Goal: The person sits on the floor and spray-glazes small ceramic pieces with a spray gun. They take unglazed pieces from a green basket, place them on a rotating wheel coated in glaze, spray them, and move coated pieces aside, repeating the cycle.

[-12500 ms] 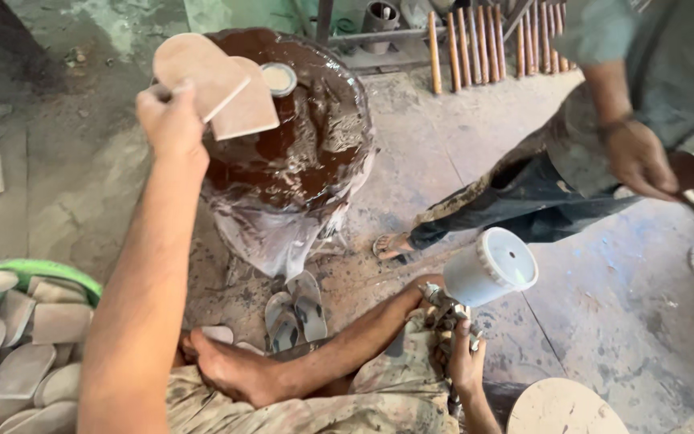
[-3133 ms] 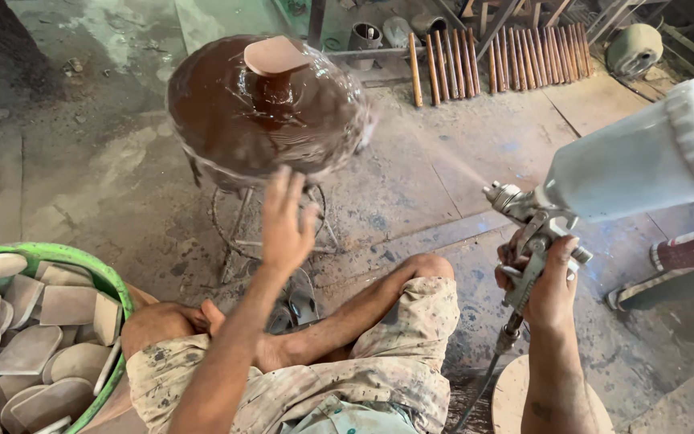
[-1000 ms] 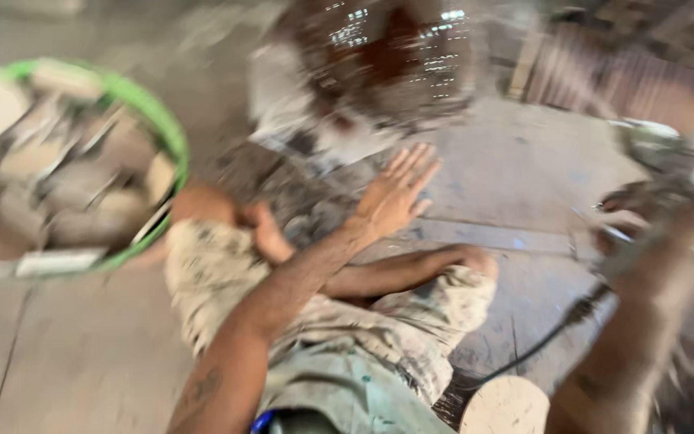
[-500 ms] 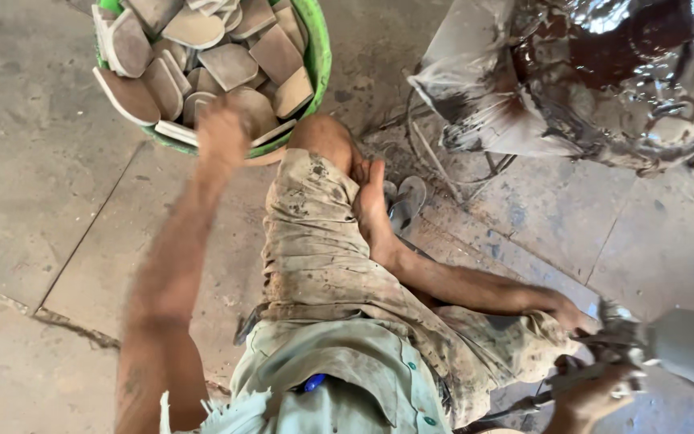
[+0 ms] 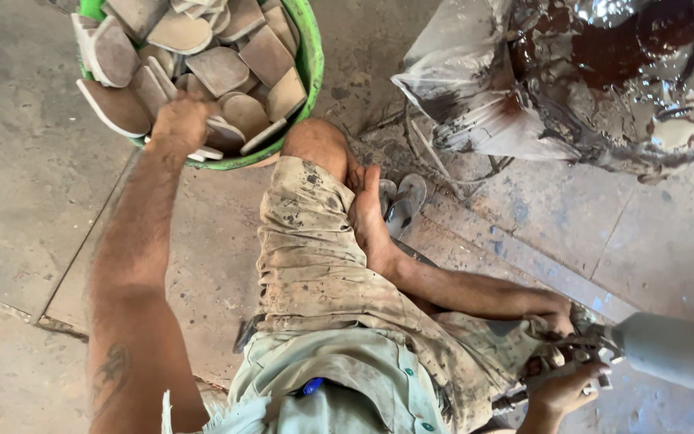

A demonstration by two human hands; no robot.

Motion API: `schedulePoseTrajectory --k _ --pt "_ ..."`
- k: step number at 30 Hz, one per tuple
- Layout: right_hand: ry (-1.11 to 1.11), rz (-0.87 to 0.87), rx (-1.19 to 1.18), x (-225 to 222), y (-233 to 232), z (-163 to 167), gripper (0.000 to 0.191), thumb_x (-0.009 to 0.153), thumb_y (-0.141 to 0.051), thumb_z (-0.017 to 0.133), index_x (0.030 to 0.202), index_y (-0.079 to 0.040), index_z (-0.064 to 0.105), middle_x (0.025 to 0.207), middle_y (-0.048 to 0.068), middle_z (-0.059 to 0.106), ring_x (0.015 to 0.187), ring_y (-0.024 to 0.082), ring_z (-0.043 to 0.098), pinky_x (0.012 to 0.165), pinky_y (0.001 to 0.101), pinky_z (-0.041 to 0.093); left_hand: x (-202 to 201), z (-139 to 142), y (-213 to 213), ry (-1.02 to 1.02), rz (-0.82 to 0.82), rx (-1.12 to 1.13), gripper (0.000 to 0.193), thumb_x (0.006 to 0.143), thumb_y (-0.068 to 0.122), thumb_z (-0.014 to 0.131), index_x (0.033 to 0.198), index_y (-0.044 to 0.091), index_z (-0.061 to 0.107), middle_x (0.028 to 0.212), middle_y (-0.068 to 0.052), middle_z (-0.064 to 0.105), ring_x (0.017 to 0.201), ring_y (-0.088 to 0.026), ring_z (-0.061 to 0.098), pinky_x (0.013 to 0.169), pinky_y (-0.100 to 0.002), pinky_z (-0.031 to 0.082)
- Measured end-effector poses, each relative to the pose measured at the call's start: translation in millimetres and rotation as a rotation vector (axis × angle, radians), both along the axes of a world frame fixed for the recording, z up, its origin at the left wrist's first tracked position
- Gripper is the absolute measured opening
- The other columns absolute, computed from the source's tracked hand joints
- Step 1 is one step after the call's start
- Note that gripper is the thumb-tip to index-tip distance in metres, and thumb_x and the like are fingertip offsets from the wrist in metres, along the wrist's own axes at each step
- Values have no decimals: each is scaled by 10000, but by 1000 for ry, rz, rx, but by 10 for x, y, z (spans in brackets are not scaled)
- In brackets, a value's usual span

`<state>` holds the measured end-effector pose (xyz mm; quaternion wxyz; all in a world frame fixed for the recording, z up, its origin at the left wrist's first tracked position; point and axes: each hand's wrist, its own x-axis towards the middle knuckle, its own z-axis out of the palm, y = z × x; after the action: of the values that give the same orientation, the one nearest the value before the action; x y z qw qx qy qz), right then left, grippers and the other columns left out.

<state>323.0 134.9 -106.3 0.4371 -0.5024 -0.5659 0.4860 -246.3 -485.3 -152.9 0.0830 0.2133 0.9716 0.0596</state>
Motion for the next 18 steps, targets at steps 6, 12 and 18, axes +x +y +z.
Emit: schedulePoseTrajectory --k 6,12,18 --pt "100 106 -62 -62 -1 73 925 1107 -674 587 1564 101 374 1494 241 579 1231 285 680 1011 445 614 22 81 85 7 79 340 366 901 155 734 1253 251 748 1250 -157 677 1153 -379 616 926 -509 512" --pt "89 429 -184 -457 -322 565 917 1016 -784 381 1553 -47 473 1403 138 580 1156 262 638 955 447 558 -148 -172 324 204 481 822 266 911 187 721 1158 89 711 1062 -178 745 1004 -384 730 888 -489 573" --pt "124 1117 -396 -2121 -1624 524 841 1043 -751 362 1500 -52 467 1367 115 545 1169 247 581 1000 428 498 -78 -374 415 95 770 532 460 876 237 693 1242 -2 552 1025 -210 741 967 -400 726 840 -493 580"
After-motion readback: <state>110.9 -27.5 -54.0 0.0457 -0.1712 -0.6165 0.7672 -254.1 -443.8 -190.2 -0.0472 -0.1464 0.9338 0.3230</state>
